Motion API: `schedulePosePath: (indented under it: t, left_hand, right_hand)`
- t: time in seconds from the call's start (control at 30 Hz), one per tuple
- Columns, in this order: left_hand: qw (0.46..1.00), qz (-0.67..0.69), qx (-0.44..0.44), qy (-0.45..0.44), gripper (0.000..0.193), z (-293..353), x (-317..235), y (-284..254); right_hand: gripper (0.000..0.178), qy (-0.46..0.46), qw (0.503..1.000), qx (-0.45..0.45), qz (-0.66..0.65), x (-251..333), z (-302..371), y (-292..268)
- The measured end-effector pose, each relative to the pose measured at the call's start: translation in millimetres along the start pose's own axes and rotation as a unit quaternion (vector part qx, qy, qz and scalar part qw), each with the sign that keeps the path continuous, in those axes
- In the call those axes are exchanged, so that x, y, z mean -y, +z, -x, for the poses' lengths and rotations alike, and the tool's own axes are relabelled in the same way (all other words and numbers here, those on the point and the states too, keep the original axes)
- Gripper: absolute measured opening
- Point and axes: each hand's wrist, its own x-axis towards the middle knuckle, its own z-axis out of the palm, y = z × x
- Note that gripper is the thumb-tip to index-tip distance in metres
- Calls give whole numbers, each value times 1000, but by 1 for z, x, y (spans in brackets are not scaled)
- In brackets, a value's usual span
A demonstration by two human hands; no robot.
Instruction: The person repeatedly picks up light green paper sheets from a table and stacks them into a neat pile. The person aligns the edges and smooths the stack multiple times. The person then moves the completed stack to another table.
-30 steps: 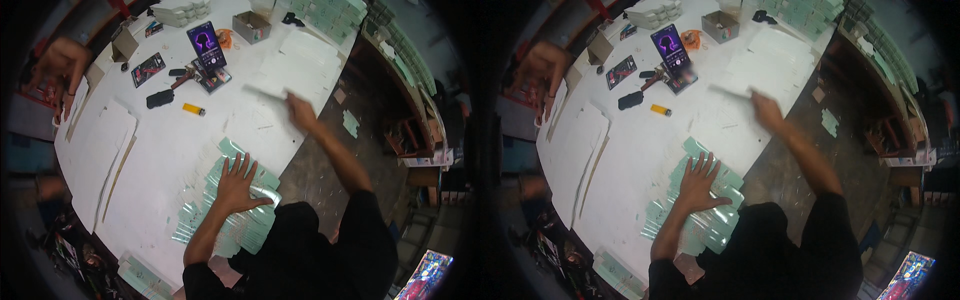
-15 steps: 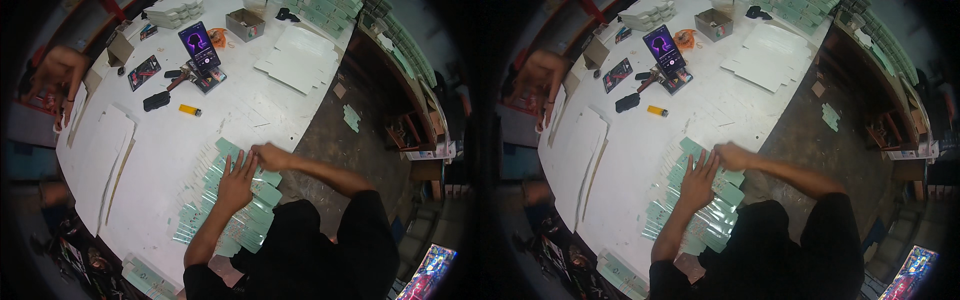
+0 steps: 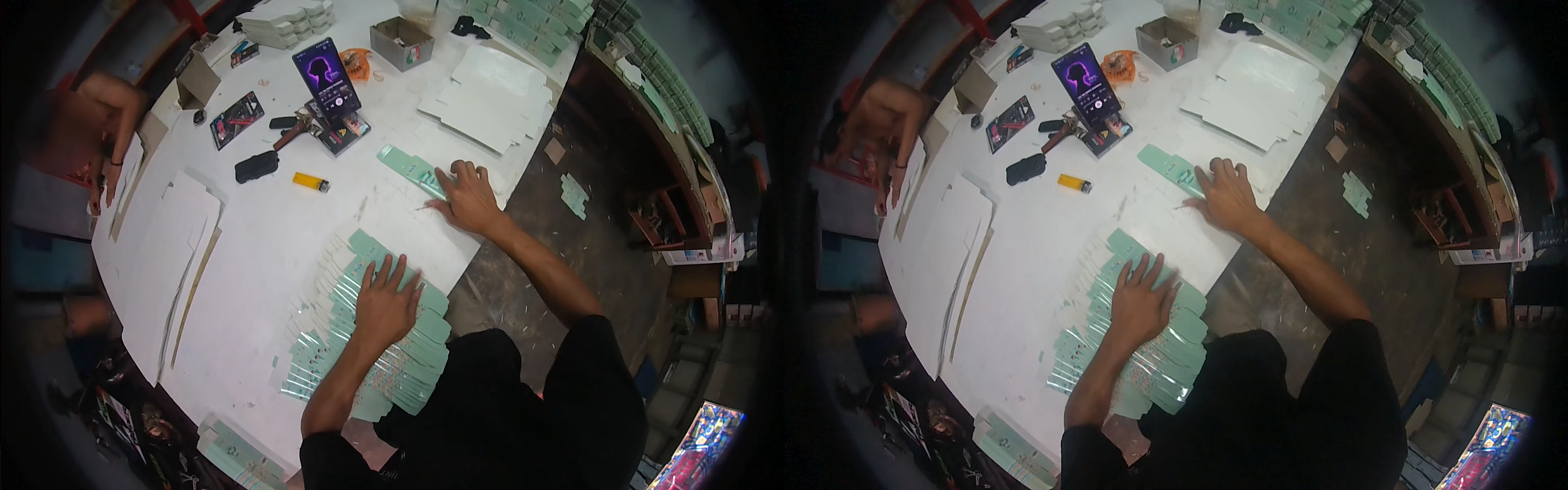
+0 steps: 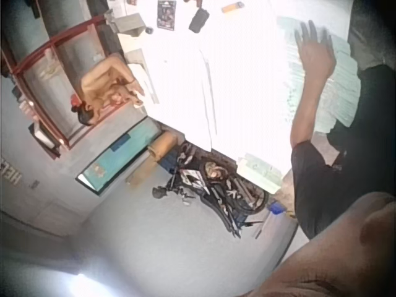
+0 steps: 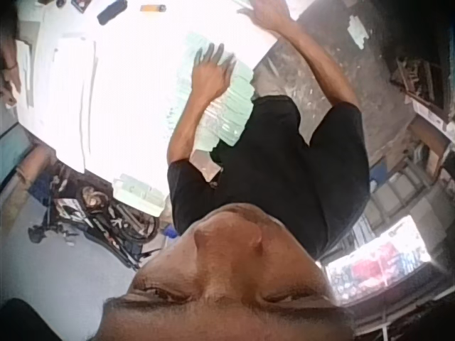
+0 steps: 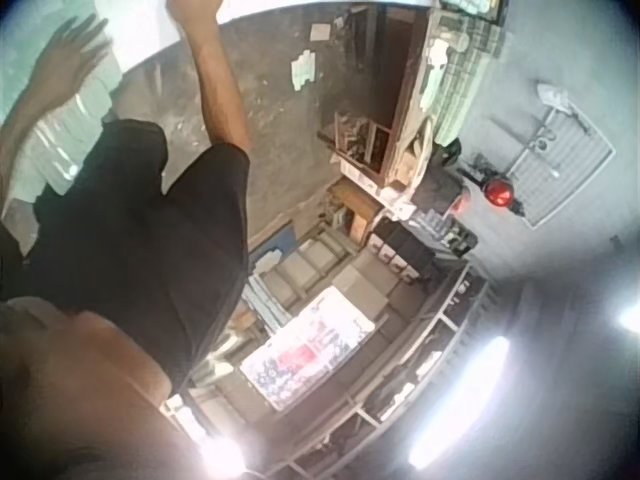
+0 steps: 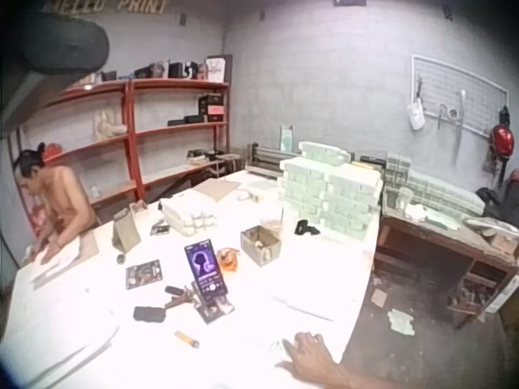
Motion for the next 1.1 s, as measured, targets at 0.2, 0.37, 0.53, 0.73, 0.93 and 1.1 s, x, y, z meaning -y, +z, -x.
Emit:
schedulePosePath:
  t: [0.2, 0.37, 0.53, 0.73, 0.93, 1.1]
  left_hand:
    - [989, -141, -34, 8, 90, -6, -17, -23]
    - [997, -43, 62, 27, 97, -5, -9, -27]
    - [999, -6, 50, 8, 86, -3, -15, -37]
    - [998, -1, -60, -11, 55, -2, -2, -7]
    - [996, -9, -91, -3, 53, -4, -8, -12]
    - [996, 0, -90, -6, 53, -1, -1, -9]
  right_hand:
    - [40, 187, 824, 263, -466, 75, 39, -1]
    - [21, 155, 967, 173, -105, -26, 11, 40]
    - [50, 197, 977, -9, -78, -90, -17, 7]
    - [34, 98, 975, 145, -136, 1, 2, -9]
    - [43, 79, 995, -61, 18, 21, -13, 24]
    - [42, 112, 966, 82, -219, 36, 9, -4]
